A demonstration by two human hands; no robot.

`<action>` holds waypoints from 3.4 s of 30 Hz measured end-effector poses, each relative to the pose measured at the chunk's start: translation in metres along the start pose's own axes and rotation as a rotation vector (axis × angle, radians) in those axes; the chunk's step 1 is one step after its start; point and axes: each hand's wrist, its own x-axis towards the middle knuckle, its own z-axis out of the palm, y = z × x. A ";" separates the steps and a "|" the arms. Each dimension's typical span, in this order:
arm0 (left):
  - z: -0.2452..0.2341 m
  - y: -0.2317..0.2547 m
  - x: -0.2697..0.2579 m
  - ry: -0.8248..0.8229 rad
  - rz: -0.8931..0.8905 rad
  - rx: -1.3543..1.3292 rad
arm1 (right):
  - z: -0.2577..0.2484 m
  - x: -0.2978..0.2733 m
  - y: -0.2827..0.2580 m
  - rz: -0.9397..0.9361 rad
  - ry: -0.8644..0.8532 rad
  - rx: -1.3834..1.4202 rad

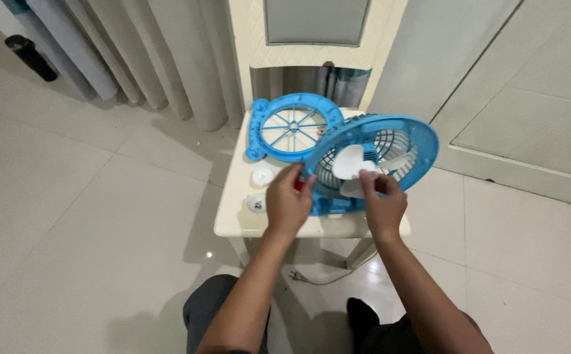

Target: The person assembles a small blue electric fan by attaching the front grille, inserting the fan blade, and securing the rear housing. The person uses a screwdriver to tighten screws and aligns components by hand.

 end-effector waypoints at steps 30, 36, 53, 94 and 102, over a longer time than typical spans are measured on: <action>-0.020 0.016 0.034 -0.257 -0.071 0.063 | -0.014 0.023 -0.048 -0.371 -0.121 -0.388; -0.031 0.018 0.048 -0.388 -0.189 0.048 | -0.010 0.022 -0.046 -0.473 -0.131 -0.541; -0.019 0.024 0.027 -0.153 -0.130 0.165 | -0.036 0.021 -0.071 -0.414 -0.322 -0.643; 0.038 0.007 -0.006 0.116 0.293 0.009 | -0.011 0.010 -0.022 -0.602 -0.080 -0.548; 0.036 0.008 -0.005 0.102 0.291 -0.005 | -0.019 0.010 -0.015 -0.671 -0.111 -0.641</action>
